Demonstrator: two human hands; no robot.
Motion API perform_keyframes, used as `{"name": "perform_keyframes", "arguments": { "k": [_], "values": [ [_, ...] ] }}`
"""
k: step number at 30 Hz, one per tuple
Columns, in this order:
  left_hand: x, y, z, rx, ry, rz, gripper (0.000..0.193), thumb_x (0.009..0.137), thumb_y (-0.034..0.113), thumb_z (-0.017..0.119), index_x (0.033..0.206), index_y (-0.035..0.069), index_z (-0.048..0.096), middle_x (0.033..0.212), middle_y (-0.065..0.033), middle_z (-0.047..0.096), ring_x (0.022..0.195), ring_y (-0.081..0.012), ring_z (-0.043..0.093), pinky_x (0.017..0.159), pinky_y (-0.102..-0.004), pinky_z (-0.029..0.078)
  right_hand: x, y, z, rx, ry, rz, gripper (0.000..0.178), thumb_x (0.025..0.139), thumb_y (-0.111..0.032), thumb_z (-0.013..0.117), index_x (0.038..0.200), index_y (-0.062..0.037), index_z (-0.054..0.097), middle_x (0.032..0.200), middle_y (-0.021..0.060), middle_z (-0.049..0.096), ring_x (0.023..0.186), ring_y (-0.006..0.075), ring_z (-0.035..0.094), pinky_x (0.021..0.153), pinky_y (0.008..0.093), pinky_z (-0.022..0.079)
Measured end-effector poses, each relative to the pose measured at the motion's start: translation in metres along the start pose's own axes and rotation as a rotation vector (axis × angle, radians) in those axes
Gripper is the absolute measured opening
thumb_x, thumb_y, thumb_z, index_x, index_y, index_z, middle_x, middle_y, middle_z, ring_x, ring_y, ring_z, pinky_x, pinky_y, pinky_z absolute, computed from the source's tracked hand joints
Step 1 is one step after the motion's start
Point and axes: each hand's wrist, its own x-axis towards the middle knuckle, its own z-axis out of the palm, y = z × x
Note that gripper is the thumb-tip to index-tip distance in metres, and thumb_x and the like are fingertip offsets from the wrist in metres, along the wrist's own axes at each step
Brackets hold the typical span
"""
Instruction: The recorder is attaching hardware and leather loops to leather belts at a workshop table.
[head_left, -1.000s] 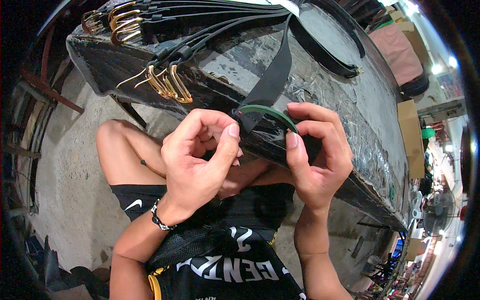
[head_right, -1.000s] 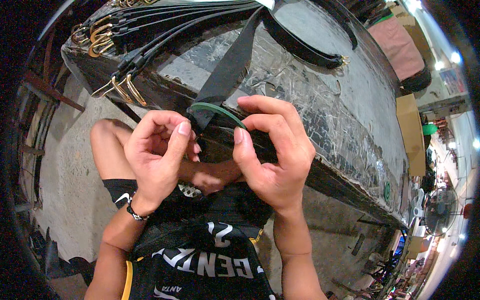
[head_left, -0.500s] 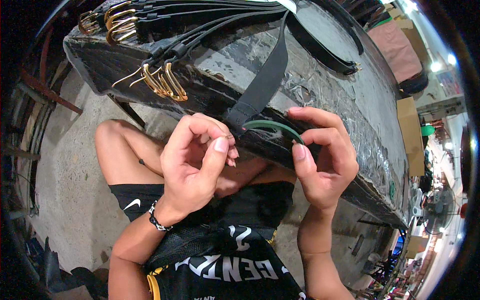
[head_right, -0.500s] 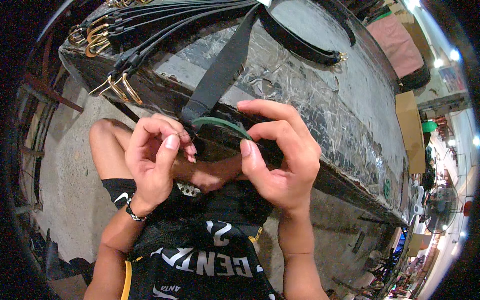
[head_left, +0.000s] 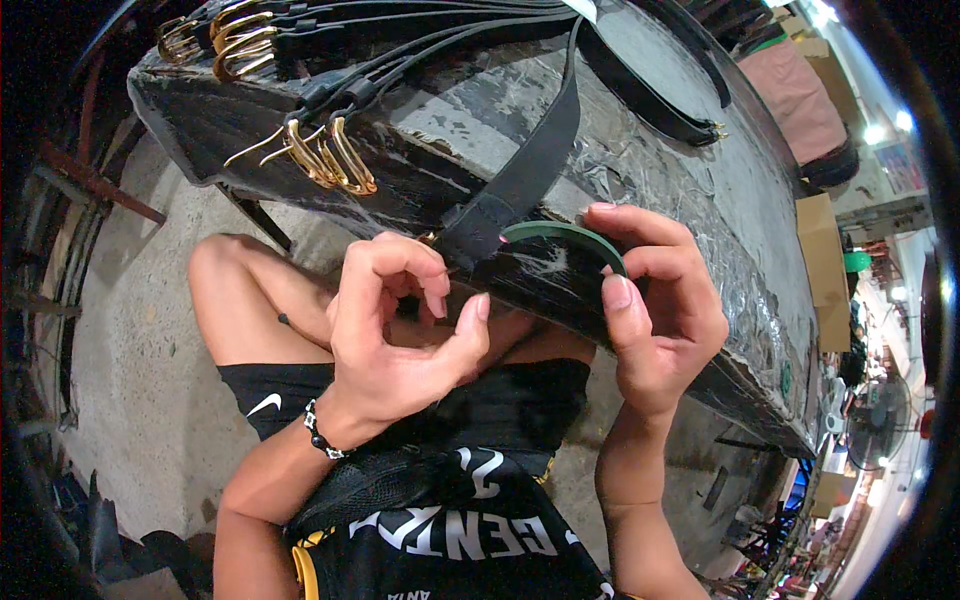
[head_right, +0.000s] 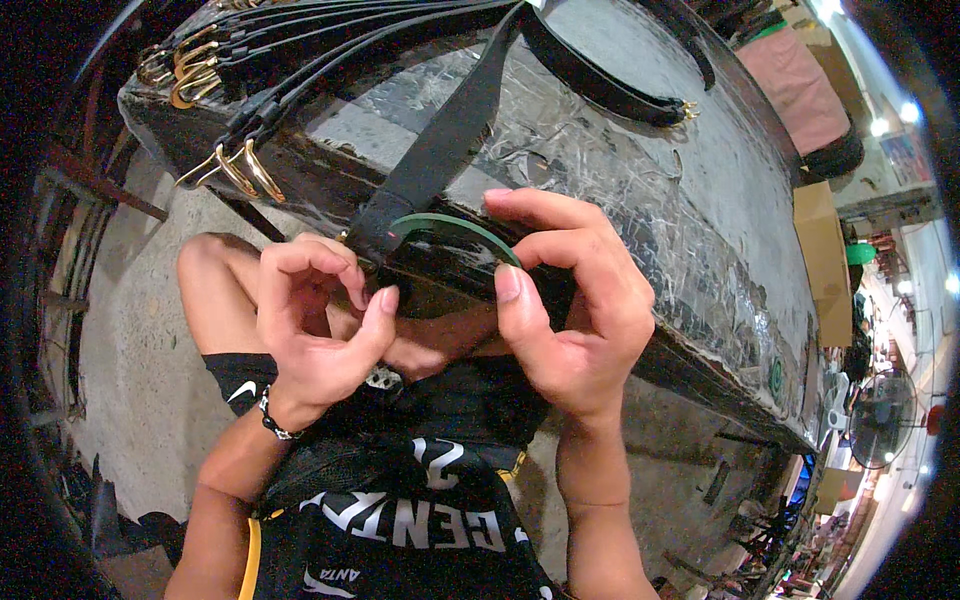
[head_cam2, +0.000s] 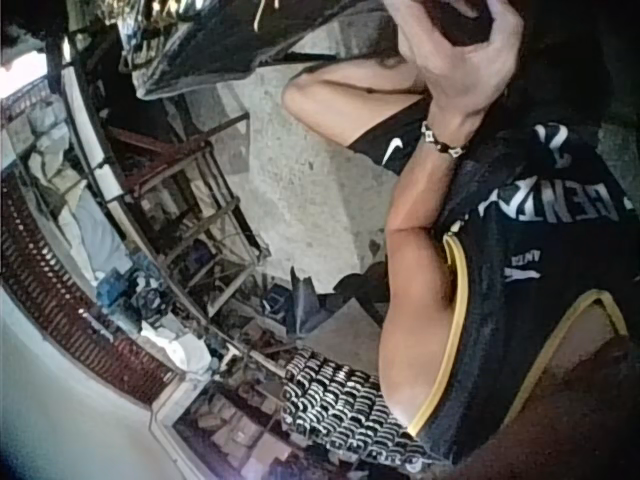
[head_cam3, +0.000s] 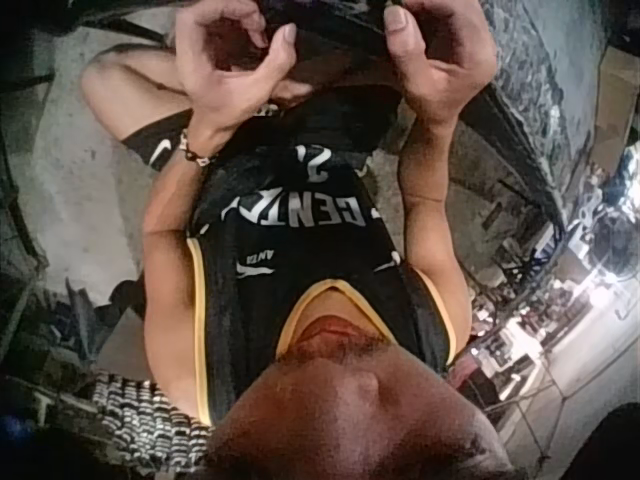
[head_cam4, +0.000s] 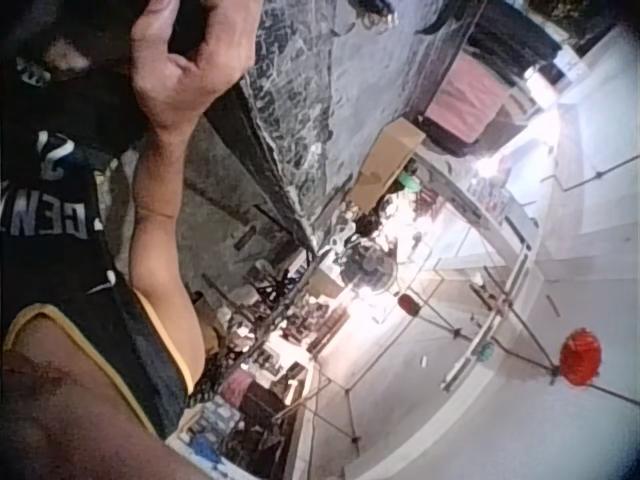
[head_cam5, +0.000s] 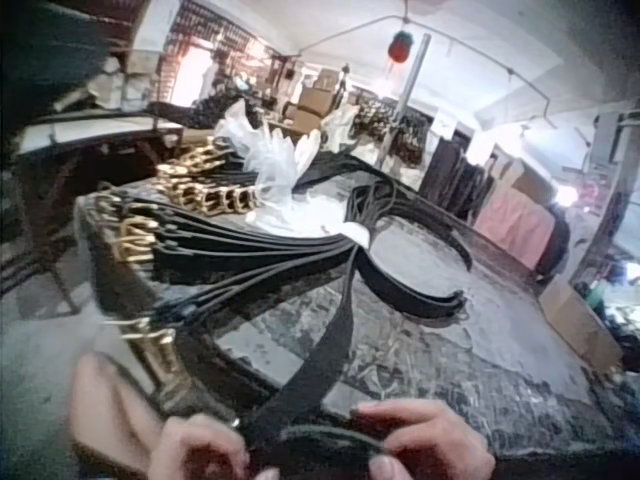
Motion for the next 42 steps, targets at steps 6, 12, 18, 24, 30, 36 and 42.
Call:
{"name": "perform_keyframes", "arguments": {
  "k": [6,12,18,24,30,36,42],
  "values": [
    [0.003,0.007,0.0,0.136,0.009,-0.072,0.035,0.078,0.002,0.086,0.099,0.002,0.058,0.079,-0.0031,0.057,0.066,-0.009,0.053,0.054,-0.0231,0.043,0.001,0.0,0.0,-0.046,-0.038,-0.045,0.01,0.081,-0.002,0.07,0.088,0.0025,0.064,0.113,0.0236,0.071,0.101,0.0294,0.07,0.092,0.0377,0.053],
    [0.014,0.006,-0.005,0.2,-0.036,0.077,0.011,0.084,-0.004,0.075,0.086,-0.002,0.064,0.079,-0.0074,0.06,0.066,-0.0138,0.057,0.056,-0.0258,0.046,0.004,-0.004,-0.004,-0.13,-0.087,-0.072,0.011,0.078,-0.002,0.071,0.087,0.0012,0.065,0.114,0.0223,0.071,0.099,0.0297,0.07,0.089,0.0368,0.054],
    [0.011,0.005,-0.01,0.143,-0.038,0.087,0.006,0.086,-0.006,0.071,0.089,-0.005,0.066,0.083,-0.0104,0.065,0.068,-0.0152,0.059,0.058,-0.0263,0.048,0.005,-0.006,-0.002,-0.212,-0.141,-0.108,0.011,0.075,-0.002,0.072,0.083,0.0004,0.065,0.115,0.0205,0.071,0.098,0.0299,0.071,0.088,0.0364,0.055],
    [0.011,0.005,-0.011,0.143,-0.047,0.102,0.005,0.087,-0.006,0.07,0.089,-0.005,0.066,0.084,-0.0109,0.065,0.068,-0.0153,0.059,0.058,-0.0264,0.048,0.006,-0.007,-0.001,-0.221,-0.143,-0.117,0.011,0.075,-0.002,0.072,0.083,-0.0002,0.065,0.115,0.0197,0.071,0.099,0.03,0.071,0.088,0.0371,0.055],
    [0.011,0.004,-0.011,0.135,-0.044,0.106,0.005,0.087,-0.006,0.07,0.089,-0.005,0.066,0.083,-0.0109,0.065,0.069,-0.0156,0.059,0.059,-0.0266,0.048,0.005,-0.006,0.0,-0.237,-0.144,-0.124,0.011,0.075,-0.002,0.072,0.084,-0.0008,0.065,0.115,0.0193,0.071,0.1,0.03,0.07,0.088,0.0373,0.055],
    [0.009,-0.001,-0.012,0.114,-0.037,0.135,0.007,0.087,-0.006,0.071,0.089,-0.004,0.064,0.082,-0.0095,0.063,0.067,-0.0142,0.057,0.057,-0.0251,0.046,0.005,-0.009,-0.003,-0.246,-0.147,-0.119,0.011,0.075,-0.001,0.072,0.085,-0.0006,0.065,0.115,0.0196,0.071,0.099,0.0297,0.07,0.088,0.0367,0.055],
    [0.005,0.008,-0.006,0.011,0.142,-0.072,0.029,0.088,-0.002,0.076,0.112,-0.001,0.059,0.077,-0.0015,0.057,0.065,-0.0043,0.053,0.054,-0.0174,0.04,0.003,-0.006,0.002,-0.077,-0.043,-0.074,0.011,0.078,0.0,0.07,0.088,0.0016,0.065,0.112,0.0228,0.071,0.098,0.0288,0.07,0.088,0.0366,0.054]
  ]
}}
